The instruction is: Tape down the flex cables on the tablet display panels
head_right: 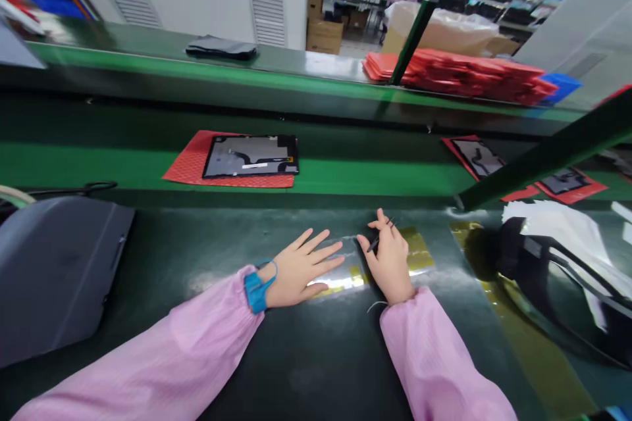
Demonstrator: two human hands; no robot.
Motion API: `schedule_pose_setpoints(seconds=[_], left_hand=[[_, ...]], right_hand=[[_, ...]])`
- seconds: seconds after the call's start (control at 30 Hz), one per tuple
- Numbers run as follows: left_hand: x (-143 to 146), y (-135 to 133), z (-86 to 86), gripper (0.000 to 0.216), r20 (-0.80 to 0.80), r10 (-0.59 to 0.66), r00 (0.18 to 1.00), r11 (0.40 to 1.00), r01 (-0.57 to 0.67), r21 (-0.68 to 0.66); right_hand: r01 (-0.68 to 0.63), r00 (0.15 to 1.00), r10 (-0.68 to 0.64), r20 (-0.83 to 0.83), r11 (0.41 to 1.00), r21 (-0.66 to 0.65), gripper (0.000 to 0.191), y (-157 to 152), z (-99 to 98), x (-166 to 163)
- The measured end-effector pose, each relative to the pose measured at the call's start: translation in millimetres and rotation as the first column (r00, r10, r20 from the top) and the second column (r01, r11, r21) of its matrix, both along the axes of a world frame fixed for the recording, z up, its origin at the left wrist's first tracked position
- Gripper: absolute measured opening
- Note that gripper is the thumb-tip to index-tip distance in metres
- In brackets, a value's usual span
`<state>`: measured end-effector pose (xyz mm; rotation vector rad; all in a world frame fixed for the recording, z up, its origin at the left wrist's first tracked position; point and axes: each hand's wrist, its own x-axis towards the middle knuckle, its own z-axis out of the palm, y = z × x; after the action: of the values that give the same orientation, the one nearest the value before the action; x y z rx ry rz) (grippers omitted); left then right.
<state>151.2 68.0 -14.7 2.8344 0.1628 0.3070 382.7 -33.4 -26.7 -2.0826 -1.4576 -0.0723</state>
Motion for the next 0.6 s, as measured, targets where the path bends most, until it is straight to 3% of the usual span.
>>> schedule_pose_setpoints(seconds=[0.1, 0.27, 0.33, 0.43, 0.6], left_hand=[[-8.5, -2.7, -1.5, 0.057, -0.022, -0.004, 1.000, 0.997, 0.006, 0.073], [-16.8, 12.4, -0.5, 0.055, 0.014, -0.021, 1.000, 0.990, 0.018, 0.140], [-24.2, 14.4, 1.5, 0.055, 0.009, -0.026, 1.000, 0.988, 0.024, 0.152], [-35.7, 14.4, 5.6, 0.055, 0.002, -0.043, 0.999, 0.987, 0.042, 0.154], [-41.2, 14.6, 8.0, 0.054, -0.027, -0.046, 0.999, 0.990, 0.049, 0.131]], right_hand=[[0.002, 0.996, 0.003, -0.090, 0.999, 0.054, 0.030, -1.3, 3.1, 0.6], [0.046, 0.924, 0.018, -0.381, 0.986, 0.158, 0.043, -12.9, 16.8, 5.9], [0.127, 0.830, 0.018, -0.558, 0.967, 0.219, 0.050, -18.4, 21.0, 13.3], [0.261, 0.607, 0.048, -0.794, 0.931, 0.256, 0.052, -25.6, 23.9, 25.1], [0.276, 0.547, 0.008, -0.837, 0.942, 0.190, 0.046, -32.2, 29.4, 31.4]])
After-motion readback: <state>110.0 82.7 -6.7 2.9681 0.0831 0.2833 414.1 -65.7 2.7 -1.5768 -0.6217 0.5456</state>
